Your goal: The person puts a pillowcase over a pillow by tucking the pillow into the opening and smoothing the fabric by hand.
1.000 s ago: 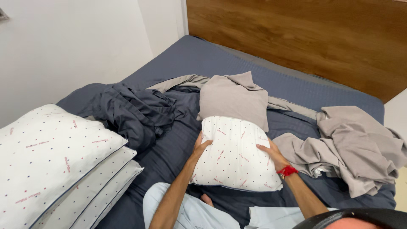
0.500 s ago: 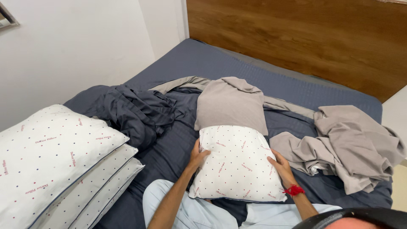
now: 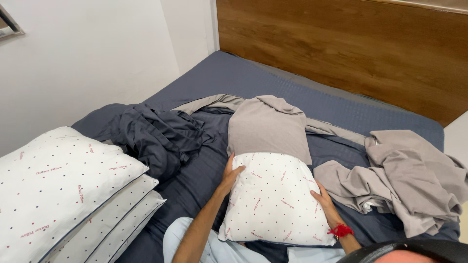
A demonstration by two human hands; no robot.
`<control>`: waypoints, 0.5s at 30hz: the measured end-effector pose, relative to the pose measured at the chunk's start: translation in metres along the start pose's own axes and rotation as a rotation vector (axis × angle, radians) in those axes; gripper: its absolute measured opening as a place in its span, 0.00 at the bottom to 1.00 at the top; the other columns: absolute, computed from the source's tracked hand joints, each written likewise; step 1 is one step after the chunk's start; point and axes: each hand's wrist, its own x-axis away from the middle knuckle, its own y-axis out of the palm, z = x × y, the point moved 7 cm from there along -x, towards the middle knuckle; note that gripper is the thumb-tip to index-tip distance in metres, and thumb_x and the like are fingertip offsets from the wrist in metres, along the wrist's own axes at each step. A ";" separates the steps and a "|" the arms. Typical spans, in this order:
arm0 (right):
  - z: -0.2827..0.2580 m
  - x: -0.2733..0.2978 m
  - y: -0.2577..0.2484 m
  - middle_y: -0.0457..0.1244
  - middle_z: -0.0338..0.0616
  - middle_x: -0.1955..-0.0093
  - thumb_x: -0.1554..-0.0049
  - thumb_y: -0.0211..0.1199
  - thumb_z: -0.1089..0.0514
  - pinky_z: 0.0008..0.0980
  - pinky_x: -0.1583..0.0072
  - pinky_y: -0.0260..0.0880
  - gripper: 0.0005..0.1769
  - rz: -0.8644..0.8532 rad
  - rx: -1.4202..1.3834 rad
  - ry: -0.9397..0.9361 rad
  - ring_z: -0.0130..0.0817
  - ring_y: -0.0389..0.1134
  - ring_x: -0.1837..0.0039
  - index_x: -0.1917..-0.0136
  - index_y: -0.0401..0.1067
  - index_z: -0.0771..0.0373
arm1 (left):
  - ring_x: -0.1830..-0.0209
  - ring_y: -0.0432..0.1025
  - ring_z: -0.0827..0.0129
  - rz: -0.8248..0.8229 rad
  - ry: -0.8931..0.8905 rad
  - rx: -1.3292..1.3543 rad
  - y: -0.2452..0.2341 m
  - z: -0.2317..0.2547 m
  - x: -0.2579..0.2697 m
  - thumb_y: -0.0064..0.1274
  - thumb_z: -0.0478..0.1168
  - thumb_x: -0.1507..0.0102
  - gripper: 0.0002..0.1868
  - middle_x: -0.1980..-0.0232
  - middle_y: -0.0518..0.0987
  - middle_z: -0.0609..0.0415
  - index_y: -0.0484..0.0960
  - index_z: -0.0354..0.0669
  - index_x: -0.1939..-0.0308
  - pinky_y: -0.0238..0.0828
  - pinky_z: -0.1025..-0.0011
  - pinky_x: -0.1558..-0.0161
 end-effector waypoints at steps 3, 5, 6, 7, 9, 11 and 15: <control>0.006 0.003 0.004 0.55 0.55 0.23 0.45 0.61 0.47 0.36 0.28 0.58 0.45 -0.013 -0.038 0.054 0.41 0.58 0.23 0.19 0.51 0.61 | 0.24 0.59 0.62 0.000 0.066 0.096 0.002 0.001 0.013 0.59 0.41 0.41 0.45 0.23 0.63 0.48 0.55 0.43 0.22 0.55 0.69 0.29; 0.007 0.004 0.006 0.56 0.56 0.24 0.46 0.61 0.47 0.36 0.29 0.59 0.45 -0.025 -0.063 0.060 0.41 0.59 0.24 0.20 0.52 0.62 | 0.27 0.63 0.62 0.014 0.024 0.131 -0.004 -0.004 0.026 0.59 0.42 0.40 0.43 0.25 0.67 0.47 0.59 0.42 0.23 0.58 0.69 0.30; 0.008 0.003 0.007 0.57 0.57 0.25 0.46 0.61 0.47 0.36 0.30 0.59 0.44 -0.018 -0.069 0.068 0.42 0.60 0.25 0.20 0.53 0.63 | 0.27 0.63 0.61 0.017 0.034 0.135 -0.004 -0.003 0.026 0.59 0.42 0.40 0.43 0.26 0.68 0.47 0.59 0.42 0.23 0.58 0.69 0.31; 0.009 0.003 0.007 0.58 0.57 0.26 0.46 0.61 0.48 0.36 0.31 0.60 0.44 -0.011 -0.072 0.076 0.42 0.60 0.26 0.21 0.54 0.64 | 0.28 0.64 0.61 0.021 0.044 0.142 -0.002 -0.002 0.024 0.58 0.42 0.41 0.43 0.26 0.68 0.46 0.59 0.41 0.23 0.59 0.69 0.31; 0.009 0.002 0.006 0.59 0.57 0.27 0.46 0.61 0.49 0.35 0.31 0.60 0.43 -0.004 -0.078 0.077 0.42 0.62 0.28 0.21 0.55 0.65 | 0.28 0.64 0.60 0.043 0.071 0.116 -0.002 -0.004 0.021 0.59 0.43 0.41 0.43 0.26 0.68 0.44 0.59 0.40 0.23 0.59 0.68 0.31; 0.009 0.004 0.005 0.60 0.56 0.27 0.46 0.61 0.49 0.34 0.32 0.60 0.43 -0.002 -0.085 0.067 0.41 0.62 0.28 0.22 0.56 0.66 | 0.26 0.63 0.59 0.079 0.099 0.049 -0.001 -0.008 0.017 0.60 0.44 0.41 0.44 0.25 0.67 0.42 0.59 0.38 0.23 0.58 0.67 0.30; 0.012 0.004 0.004 0.61 0.56 0.29 0.46 0.61 0.49 0.34 0.33 0.61 0.43 -0.011 -0.121 0.047 0.41 0.63 0.30 0.22 0.56 0.67 | 0.23 0.53 0.56 0.192 0.057 -0.034 -0.015 -0.023 0.009 0.61 0.50 0.40 0.51 0.20 0.54 0.41 0.50 0.41 0.20 0.52 0.64 0.27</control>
